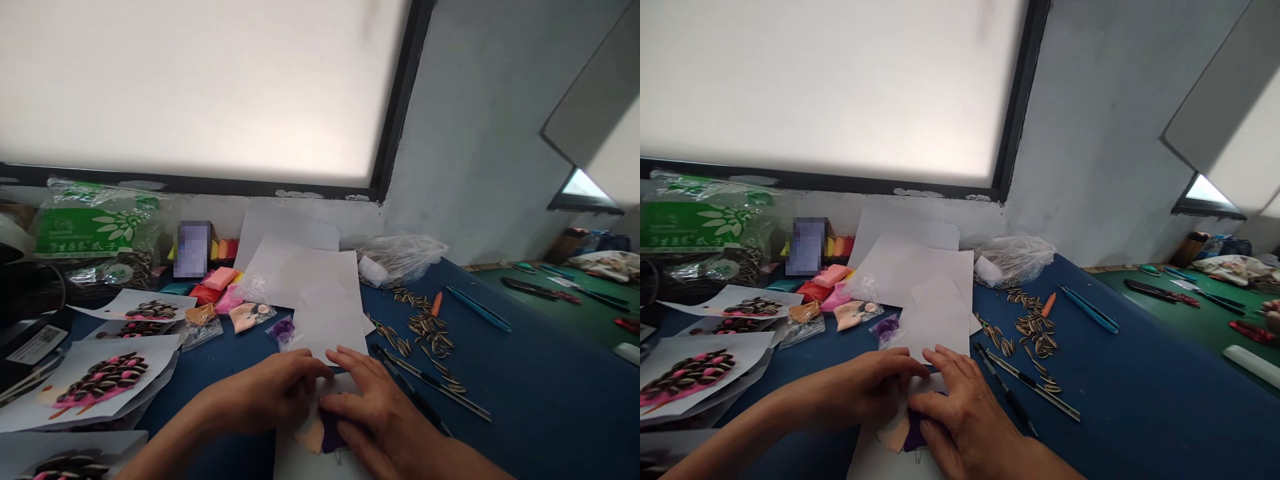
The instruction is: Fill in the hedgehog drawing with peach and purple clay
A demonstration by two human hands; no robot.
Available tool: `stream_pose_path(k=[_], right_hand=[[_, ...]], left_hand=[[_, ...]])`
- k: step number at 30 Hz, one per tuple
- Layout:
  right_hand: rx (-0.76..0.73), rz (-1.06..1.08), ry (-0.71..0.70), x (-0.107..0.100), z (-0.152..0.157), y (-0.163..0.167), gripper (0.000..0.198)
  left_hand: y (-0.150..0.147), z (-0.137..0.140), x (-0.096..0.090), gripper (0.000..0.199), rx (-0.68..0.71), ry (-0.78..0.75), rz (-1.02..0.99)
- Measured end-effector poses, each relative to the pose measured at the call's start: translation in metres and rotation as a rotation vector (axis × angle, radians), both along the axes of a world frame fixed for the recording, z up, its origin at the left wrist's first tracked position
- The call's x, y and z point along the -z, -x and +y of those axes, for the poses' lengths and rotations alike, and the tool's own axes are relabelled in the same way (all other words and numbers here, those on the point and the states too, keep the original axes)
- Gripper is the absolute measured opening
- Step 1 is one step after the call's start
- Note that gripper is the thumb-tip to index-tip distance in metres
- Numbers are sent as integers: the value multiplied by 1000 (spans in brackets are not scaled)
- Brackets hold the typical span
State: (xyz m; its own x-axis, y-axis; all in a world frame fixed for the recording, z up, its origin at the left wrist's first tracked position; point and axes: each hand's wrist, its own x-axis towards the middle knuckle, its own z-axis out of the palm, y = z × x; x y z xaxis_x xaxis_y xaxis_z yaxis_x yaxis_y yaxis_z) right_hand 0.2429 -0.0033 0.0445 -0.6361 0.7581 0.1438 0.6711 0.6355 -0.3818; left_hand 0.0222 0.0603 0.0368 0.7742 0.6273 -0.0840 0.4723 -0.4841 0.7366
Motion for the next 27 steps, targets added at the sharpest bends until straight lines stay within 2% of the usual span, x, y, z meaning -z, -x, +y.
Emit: stream_pose_path(k=[5,10,15,21,27], right_hand=[[-21,-63,65,-3,-1,2,28],[-53,-54,33,-1,1,2,28],[-8,-46,16,0,1,2,39],[-15,-100,79,2,2,4,35],[-54,-56,40,6,2,4,32]], left_hand=[[0,-1,-2,55,18,6,-17],[1,-2,-1,54,33,8,-39],[1,0,2,55,4,19,-16],[0,-1,-1,49,3,12,-27],[0,0,-1,53,24,23,-41]])
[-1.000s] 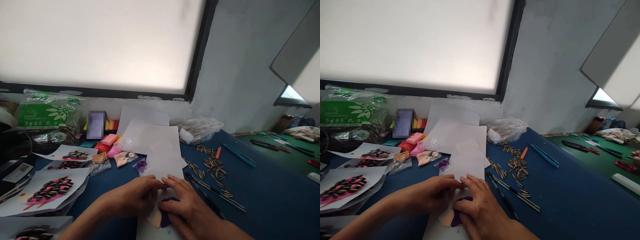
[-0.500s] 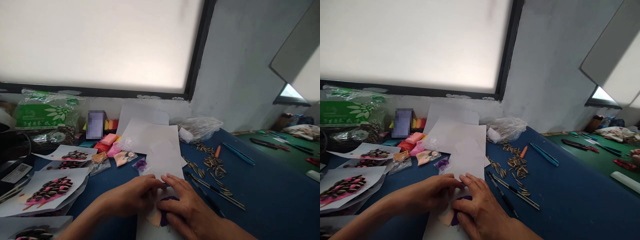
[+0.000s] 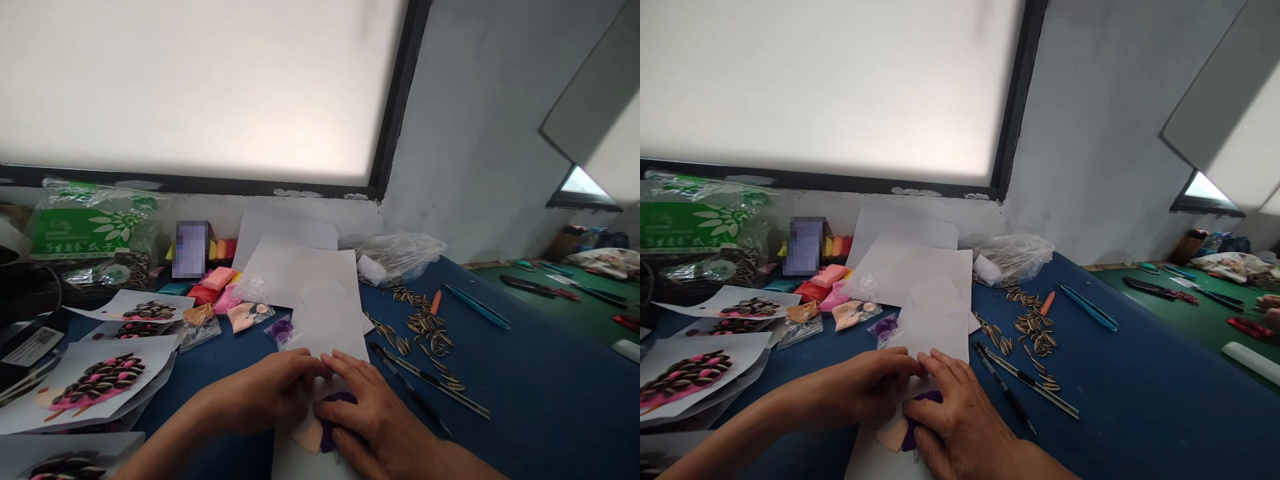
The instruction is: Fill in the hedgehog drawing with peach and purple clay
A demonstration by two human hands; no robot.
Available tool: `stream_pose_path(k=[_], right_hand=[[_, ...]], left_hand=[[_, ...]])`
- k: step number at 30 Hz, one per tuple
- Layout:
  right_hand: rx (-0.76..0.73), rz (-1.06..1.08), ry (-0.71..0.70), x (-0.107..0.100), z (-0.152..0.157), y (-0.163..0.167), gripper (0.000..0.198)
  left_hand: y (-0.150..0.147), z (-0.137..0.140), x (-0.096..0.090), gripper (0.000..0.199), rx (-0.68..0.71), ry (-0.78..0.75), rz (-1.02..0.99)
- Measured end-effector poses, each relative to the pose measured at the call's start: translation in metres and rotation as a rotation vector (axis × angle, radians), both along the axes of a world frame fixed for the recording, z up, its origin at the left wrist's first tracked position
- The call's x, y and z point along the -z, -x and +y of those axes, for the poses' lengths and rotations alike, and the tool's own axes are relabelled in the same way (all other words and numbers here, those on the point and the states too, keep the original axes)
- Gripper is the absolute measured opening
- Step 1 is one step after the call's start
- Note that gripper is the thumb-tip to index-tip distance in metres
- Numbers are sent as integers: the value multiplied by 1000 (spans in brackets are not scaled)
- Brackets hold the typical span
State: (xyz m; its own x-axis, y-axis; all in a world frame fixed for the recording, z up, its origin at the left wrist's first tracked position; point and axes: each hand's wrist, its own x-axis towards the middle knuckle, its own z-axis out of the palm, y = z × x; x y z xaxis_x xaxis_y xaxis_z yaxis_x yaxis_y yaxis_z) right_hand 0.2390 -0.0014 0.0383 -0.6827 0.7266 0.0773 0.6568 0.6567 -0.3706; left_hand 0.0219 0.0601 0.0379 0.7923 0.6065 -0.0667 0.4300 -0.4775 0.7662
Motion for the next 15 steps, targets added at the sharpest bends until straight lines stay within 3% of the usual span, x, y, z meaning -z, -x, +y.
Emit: stream_pose_path(k=[9,15], right_hand=[[125,102,-194,3,-3,-11,31],[98,-16,-118,-1,-4,-8,32]], left_hand=[[0,-2,0,55,-44,-5,54],[-2,-4,-8,52,-69,48,73]])
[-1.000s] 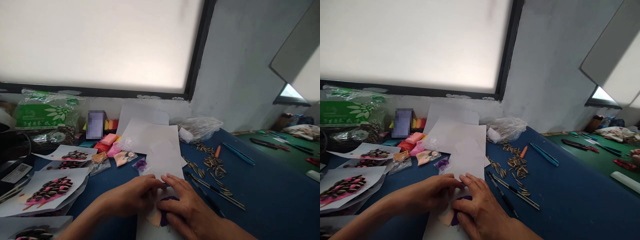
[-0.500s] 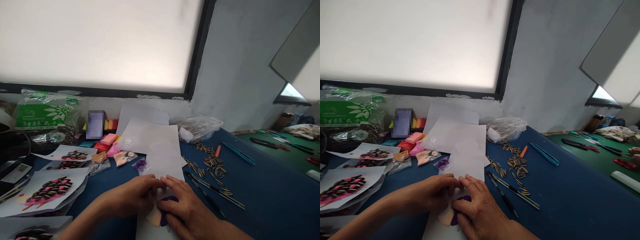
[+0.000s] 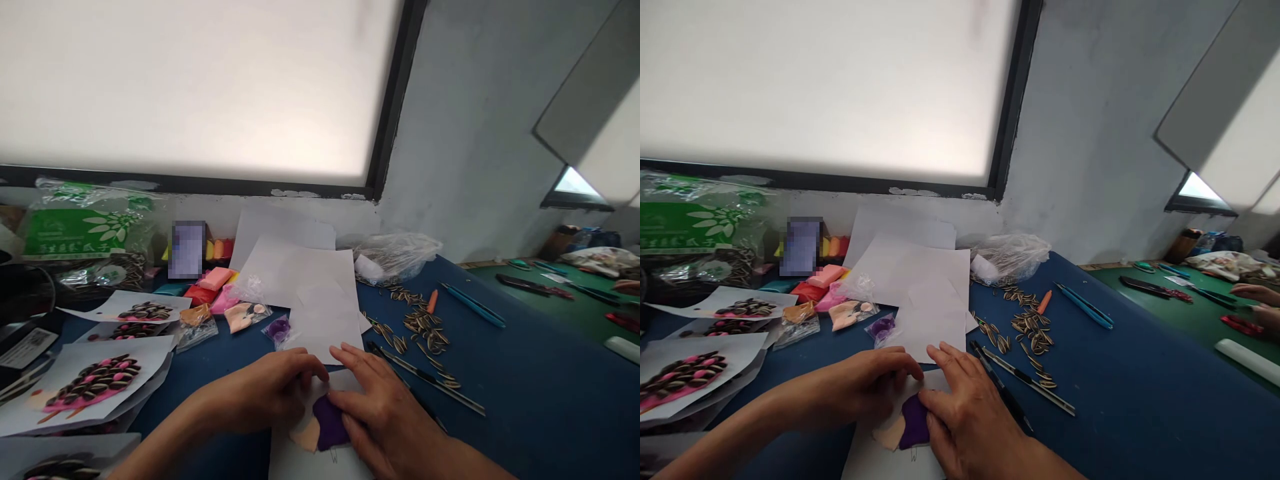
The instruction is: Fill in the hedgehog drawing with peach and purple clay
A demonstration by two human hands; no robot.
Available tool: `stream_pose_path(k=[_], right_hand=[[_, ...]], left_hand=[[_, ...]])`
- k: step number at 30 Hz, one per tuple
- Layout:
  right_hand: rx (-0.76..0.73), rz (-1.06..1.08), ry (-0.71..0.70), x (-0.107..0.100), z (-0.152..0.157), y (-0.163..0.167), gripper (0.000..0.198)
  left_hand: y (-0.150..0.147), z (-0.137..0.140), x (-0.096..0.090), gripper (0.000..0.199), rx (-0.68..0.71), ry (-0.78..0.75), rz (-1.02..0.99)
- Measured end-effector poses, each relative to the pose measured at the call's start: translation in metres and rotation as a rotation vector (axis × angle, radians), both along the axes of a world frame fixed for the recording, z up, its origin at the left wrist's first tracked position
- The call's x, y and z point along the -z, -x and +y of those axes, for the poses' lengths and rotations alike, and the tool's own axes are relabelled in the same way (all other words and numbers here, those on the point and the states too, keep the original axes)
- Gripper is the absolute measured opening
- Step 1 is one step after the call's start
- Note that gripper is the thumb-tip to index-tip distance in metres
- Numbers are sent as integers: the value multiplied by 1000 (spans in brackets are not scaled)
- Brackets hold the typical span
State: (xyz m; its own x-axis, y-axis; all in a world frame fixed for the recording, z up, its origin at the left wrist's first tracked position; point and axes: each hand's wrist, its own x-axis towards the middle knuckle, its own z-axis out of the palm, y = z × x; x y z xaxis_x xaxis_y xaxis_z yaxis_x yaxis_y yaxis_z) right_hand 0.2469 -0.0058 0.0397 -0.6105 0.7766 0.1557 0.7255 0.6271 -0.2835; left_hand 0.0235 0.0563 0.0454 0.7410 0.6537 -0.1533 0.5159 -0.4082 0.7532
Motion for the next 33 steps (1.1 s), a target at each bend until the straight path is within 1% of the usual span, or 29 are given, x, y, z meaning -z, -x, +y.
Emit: stream_pose_path(k=[3,6,8,13,15,18,21,24,27,30,33], right_hand=[[-16,-17,15,-2,-1,1,33],[-11,16,-14,-2,-1,0,33],[-7,37,-40,0,0,-1,36],[-47,19,-38,6,1,0,34],[-40,59,-68,7,2,-2,35],[36,135,-145,5,2,-7,41],[73,130,-183,0,3,-14,46],[45,58,-146,0,2,-16,43],[27,-10,-78,4,1,-13,42],[24,-24,-38,7,-1,-11,43],[34,0,-50,7,-1,-12,44]], left_hand=[[0,0,1,45,-12,-2,-14],[1,0,5,39,-19,-5,-28],[1,0,7,34,-21,-5,-33],[0,0,6,29,-29,-15,-30],[0,0,5,35,-22,-17,-24],[2,2,5,54,9,-11,0],[4,5,7,67,46,-2,29],[5,6,8,71,65,-9,53],[4,5,5,74,87,-34,89],[3,3,0,73,107,-54,101],[2,2,-2,72,117,-55,109]])
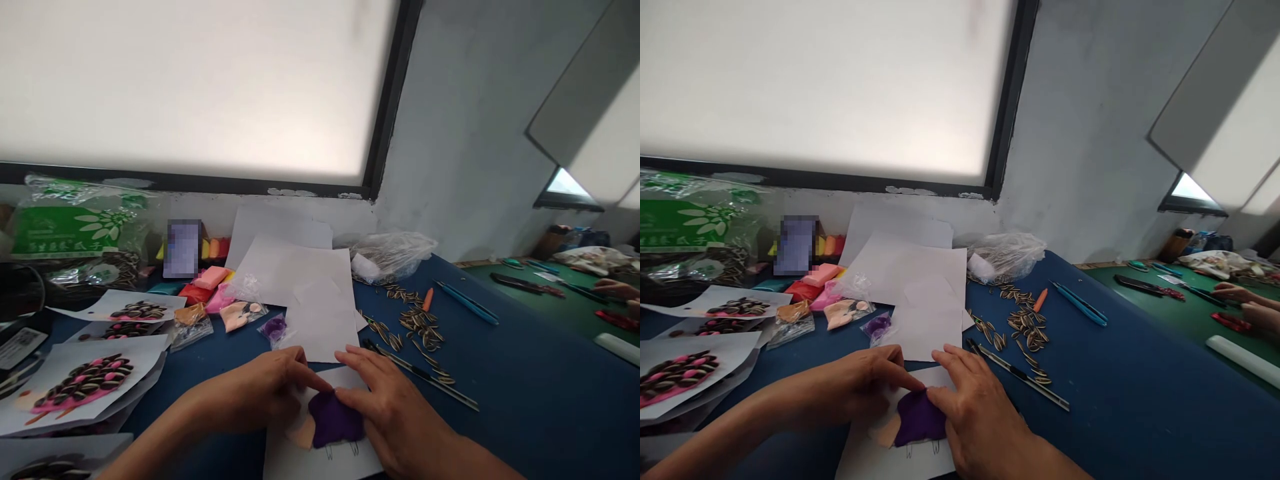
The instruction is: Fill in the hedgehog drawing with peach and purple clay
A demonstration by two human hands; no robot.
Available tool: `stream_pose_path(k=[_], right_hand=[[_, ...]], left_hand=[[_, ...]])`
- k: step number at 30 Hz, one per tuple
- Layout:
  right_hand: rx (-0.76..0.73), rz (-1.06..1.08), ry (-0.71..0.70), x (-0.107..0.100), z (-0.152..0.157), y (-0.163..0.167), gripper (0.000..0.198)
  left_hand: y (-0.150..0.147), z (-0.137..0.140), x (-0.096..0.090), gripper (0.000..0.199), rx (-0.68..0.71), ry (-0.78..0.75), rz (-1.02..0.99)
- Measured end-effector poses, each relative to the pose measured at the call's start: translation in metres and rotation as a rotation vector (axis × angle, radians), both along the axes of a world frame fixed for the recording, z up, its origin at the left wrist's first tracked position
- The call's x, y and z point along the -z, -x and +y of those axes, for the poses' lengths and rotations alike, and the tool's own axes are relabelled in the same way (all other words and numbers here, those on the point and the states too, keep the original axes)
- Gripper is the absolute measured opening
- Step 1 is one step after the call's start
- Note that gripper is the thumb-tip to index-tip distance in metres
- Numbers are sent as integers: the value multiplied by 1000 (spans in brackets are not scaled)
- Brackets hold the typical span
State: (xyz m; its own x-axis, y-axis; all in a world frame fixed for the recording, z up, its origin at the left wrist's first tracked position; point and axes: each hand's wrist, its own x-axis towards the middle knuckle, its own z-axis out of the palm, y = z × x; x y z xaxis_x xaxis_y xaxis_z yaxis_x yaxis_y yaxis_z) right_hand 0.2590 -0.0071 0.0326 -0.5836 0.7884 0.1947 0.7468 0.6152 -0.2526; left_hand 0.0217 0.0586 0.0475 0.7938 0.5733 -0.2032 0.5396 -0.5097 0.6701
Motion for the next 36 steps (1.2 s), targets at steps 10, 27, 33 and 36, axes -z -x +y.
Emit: stream_pose_path(k=[10,27,33,36], right_hand=[[-18,-44,-18,2,1,1,48],[14,-197,28,-11,-7,-3,38],[-70,-306,74,-16,-8,-5,45],[-97,-345,94,-17,-7,-9,49]], left_hand=[[1,0,4,62,-78,48,-61],[-7,-14,-9,44,26,-86,107],[-9,-15,-14,42,-6,-59,138],[-11,-16,-16,38,-20,-71,127]])
